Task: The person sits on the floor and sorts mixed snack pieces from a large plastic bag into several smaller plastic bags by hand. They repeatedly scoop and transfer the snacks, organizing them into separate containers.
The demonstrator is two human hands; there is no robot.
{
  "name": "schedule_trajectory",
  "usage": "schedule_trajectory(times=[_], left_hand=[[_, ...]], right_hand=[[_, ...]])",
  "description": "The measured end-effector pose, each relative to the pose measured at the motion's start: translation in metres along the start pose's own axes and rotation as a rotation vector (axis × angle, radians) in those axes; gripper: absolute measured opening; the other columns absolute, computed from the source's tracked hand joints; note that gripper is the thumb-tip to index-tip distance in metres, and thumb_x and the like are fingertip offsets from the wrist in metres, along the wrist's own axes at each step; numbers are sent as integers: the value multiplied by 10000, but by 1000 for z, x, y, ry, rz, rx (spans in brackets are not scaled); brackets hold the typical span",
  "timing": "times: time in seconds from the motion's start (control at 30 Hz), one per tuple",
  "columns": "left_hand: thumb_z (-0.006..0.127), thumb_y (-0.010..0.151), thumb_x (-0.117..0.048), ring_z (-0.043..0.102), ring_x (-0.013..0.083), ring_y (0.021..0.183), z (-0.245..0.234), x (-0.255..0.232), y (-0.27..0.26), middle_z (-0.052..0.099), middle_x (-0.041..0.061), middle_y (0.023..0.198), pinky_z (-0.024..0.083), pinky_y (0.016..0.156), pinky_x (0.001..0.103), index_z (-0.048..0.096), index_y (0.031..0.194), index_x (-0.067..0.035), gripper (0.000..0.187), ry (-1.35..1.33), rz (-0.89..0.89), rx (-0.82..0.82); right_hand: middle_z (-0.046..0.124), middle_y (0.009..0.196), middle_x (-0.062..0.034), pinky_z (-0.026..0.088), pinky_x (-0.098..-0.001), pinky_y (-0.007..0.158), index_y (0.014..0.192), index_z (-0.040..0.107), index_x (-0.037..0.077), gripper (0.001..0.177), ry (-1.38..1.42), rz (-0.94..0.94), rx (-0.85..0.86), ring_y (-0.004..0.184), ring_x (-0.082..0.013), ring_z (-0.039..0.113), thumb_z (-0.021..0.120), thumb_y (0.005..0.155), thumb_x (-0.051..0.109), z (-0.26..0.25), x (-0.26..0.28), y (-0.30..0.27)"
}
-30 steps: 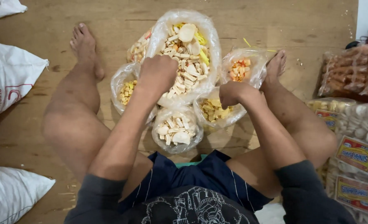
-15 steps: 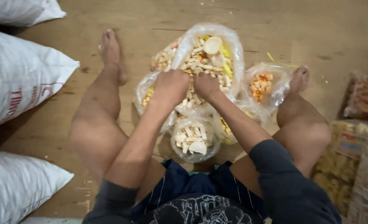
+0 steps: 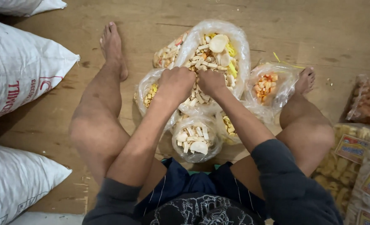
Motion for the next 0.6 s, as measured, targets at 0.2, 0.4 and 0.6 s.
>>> schedule_trajectory(times=[0.2, 0.4, 0.6], left_hand=[[654, 864, -43, 737, 443, 986, 11, -6, 10, 764, 205, 956, 570, 815, 622, 794, 979, -39, 182, -29, -11, 24], [625, 900, -106, 730, 444, 1040, 35, -24, 34, 764, 196, 1004, 561, 847, 625, 787, 997, -40, 200, -54, 9, 84], [652, 946, -182, 641, 475, 1227, 17, -71, -7, 708, 237, 1245, 505, 1009, 648, 711, 1289, -107, 356, -168, 112, 278]], right_hand=[[734, 1109, -221, 556, -573, 915, 1147, 728, 103, 385, 305, 3, 15, 1111, -472, 687, 658, 928, 411, -38, -16, -22], [749, 875, -136, 595, -303, 577, 913, 664, 54, 227, 776, -71, 92, 761, -221, 741, 732, 828, 253, -58, -43, -53], [752, 902, -197, 583, -308, 515, 980, 668, 16, 181, 745, -194, 299, 715, -251, 750, 678, 893, 174, -63, -44, -126]])
Point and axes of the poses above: each hand's wrist, its own y-axis towards the middle knuckle, its own z-axis out of the palm, x = y × z, the point moved 9 cm from there along y, towards the middle knuckle
